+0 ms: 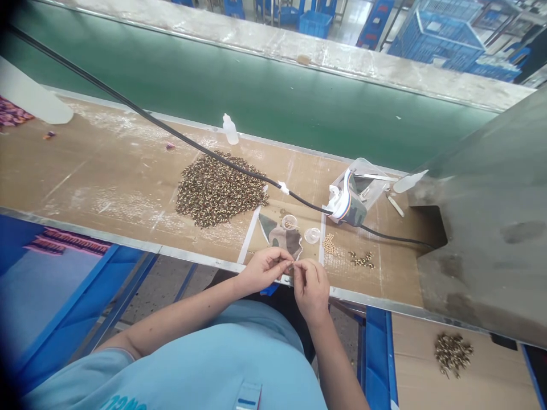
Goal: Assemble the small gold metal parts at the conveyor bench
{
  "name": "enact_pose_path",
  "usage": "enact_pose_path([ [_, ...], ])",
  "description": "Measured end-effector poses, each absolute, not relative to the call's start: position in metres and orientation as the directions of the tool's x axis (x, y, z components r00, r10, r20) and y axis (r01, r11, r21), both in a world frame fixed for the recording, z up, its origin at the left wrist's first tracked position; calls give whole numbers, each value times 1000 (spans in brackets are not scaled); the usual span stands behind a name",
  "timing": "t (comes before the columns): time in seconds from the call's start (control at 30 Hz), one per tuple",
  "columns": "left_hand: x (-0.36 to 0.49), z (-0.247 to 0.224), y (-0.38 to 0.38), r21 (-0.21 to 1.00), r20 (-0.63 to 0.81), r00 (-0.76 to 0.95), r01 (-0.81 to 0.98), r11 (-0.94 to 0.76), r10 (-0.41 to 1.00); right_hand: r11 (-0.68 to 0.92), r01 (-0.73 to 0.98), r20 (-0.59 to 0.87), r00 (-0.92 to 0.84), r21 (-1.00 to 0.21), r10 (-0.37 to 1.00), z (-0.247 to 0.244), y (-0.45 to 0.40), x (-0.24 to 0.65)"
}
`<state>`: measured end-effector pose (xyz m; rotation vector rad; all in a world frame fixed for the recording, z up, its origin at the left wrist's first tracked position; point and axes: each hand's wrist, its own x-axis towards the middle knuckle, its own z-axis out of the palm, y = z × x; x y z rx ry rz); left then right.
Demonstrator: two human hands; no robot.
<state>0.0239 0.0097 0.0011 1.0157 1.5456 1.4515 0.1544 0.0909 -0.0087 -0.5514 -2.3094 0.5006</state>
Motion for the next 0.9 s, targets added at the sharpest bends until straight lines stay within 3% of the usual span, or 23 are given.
enact_pose_path([
  [0.3,28,-4,6,923,172,-425,385,6,889,838,254,557,-649,-483,518,-11,88,151],
  [0.9,31,-3,7,939,115,-448,340,50,886,802,277,525,-635,-530,566,-15,86,149],
])
